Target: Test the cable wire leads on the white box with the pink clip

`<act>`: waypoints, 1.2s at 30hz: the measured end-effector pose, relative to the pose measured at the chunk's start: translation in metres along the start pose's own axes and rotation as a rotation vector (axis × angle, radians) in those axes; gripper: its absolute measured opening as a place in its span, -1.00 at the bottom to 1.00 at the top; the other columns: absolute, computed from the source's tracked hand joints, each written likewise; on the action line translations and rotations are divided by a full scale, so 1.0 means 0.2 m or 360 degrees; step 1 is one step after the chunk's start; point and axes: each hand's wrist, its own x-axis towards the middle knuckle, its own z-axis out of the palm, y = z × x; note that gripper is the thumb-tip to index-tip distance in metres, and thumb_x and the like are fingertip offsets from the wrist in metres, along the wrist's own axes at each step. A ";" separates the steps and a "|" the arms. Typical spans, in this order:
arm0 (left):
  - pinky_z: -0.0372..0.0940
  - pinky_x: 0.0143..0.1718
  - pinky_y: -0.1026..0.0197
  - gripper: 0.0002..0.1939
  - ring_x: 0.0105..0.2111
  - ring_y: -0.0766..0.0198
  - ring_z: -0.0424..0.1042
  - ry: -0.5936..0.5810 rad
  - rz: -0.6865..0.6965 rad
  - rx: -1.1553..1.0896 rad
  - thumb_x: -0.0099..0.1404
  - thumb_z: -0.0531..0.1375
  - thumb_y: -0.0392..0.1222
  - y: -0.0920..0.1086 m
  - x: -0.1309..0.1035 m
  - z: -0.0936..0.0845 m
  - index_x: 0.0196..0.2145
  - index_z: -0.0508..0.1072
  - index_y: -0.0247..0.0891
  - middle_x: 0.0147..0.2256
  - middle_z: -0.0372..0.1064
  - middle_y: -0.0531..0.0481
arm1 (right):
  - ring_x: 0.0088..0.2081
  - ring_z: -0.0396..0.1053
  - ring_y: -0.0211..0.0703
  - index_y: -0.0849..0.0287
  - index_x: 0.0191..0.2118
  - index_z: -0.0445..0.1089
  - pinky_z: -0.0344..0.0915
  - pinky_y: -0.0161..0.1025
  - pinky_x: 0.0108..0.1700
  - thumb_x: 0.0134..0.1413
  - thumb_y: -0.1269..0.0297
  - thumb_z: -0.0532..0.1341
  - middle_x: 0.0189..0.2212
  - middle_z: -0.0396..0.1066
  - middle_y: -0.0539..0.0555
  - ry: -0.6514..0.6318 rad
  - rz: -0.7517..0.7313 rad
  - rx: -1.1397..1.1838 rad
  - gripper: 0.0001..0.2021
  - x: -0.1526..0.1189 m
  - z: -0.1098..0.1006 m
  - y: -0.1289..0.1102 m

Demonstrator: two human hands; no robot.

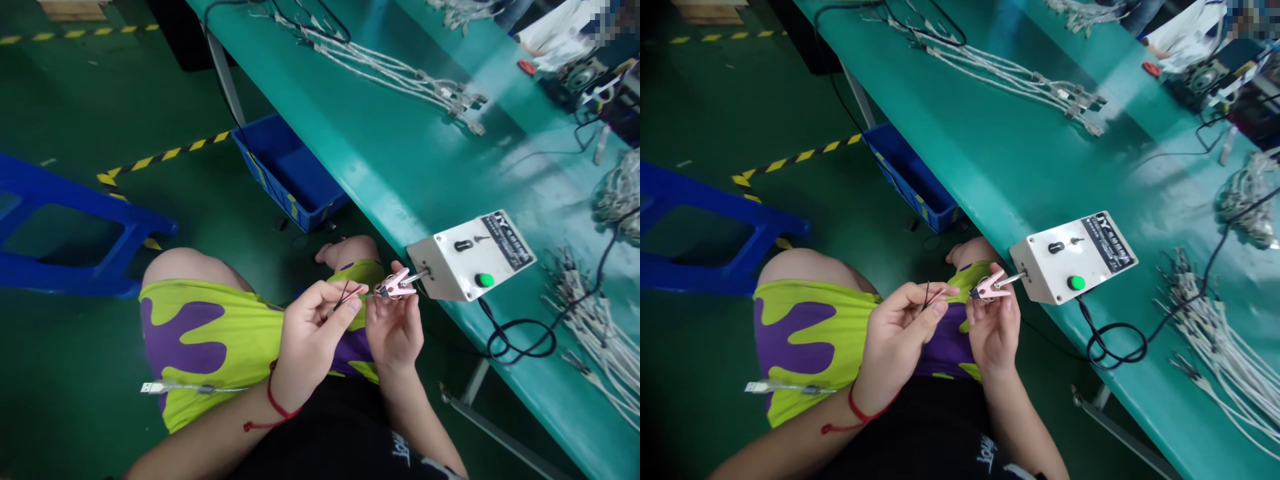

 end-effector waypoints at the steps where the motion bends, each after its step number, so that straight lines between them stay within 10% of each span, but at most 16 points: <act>1: 0.29 -0.47 0.33 -0.84 -0.56 0.50 0.19 -0.0010 -0.0009 -0.0007 0.42 0.40 -0.18 0.00 0.00 0.01 -0.30 0.55 -0.26 -0.06 0.62 -0.09 | -0.51 -0.02 -0.30 0.00 0.18 0.53 0.10 -0.34 -0.54 0.29 -0.08 0.32 -0.42 0.19 -0.06 -0.0020 0.0016 0.0024 -0.55 0.01 0.00 -0.01; 9: 0.40 -0.36 0.30 -0.77 -0.57 0.49 0.25 -0.0097 -0.0006 -0.0035 0.47 0.36 -0.18 0.00 0.04 0.04 -0.33 0.45 -0.25 -0.06 0.67 -0.09 | -0.56 -0.28 -0.38 0.09 -0.12 0.66 -0.10 -0.45 -0.69 0.05 -0.01 0.53 -0.50 0.17 -0.11 -0.0020 0.0130 0.0167 -0.65 0.07 -0.04 -0.05; 16: 0.50 0.01 0.27 -0.87 -0.03 0.23 0.63 -0.0131 0.0060 -0.0133 0.47 0.36 -0.23 -0.03 0.07 0.04 -0.27 0.52 -0.24 -0.01 0.66 -0.09 | -0.61 -0.20 -0.46 0.15 -0.20 0.64 0.13 -0.61 -0.62 0.00 0.14 0.59 -0.58 0.13 -0.19 0.0123 0.0168 0.0344 -0.70 0.08 0.01 -0.07; 36: 0.57 -0.10 0.13 -0.82 -0.08 0.06 0.66 -0.0073 0.0243 0.0098 0.42 0.37 -0.27 -0.06 0.10 0.04 -0.33 0.45 -0.25 -0.05 0.64 -0.15 | -0.65 -0.23 -0.42 0.04 -0.18 0.62 0.11 -0.51 -0.61 0.12 0.04 0.52 -0.62 0.05 -0.21 0.0036 0.0057 0.0127 -0.75 0.09 0.02 -0.05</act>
